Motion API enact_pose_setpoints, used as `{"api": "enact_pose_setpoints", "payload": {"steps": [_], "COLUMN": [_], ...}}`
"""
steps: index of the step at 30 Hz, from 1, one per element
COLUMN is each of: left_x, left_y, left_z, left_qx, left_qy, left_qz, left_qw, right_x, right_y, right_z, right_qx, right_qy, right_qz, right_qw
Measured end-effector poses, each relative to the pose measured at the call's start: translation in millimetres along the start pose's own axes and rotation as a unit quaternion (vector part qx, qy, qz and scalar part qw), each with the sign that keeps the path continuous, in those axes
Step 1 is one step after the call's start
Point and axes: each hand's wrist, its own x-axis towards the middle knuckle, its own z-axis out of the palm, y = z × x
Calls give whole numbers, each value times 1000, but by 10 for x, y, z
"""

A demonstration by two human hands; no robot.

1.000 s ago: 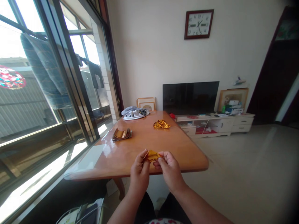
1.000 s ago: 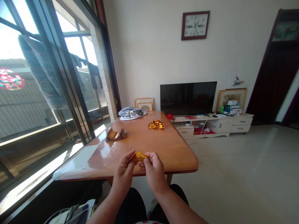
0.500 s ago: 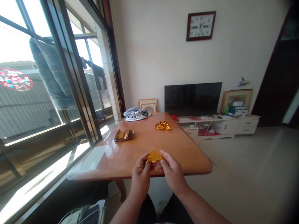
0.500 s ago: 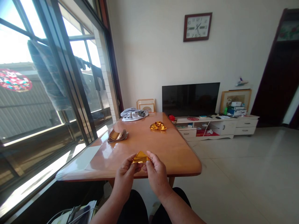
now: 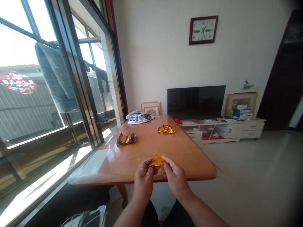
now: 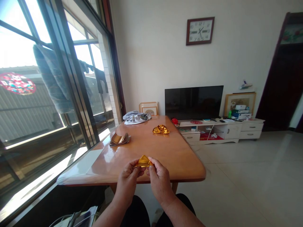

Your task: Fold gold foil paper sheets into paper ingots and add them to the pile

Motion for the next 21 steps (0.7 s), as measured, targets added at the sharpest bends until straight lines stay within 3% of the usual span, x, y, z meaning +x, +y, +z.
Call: {"api": "enact_pose_setpoints", "payload": {"steps": [21], "left_x": [-49], "left_y": [-22], "left_z": [19], "left_qx": [-20], "left_qy": [-8], "left_qz": [-1], "left_qw": [1000], "right_x": [-12], "right_y": [21], "right_z": [7], "right_qx": [-6], "right_qy": [6], "right_qz": [6], "right_qw": [1000]}}
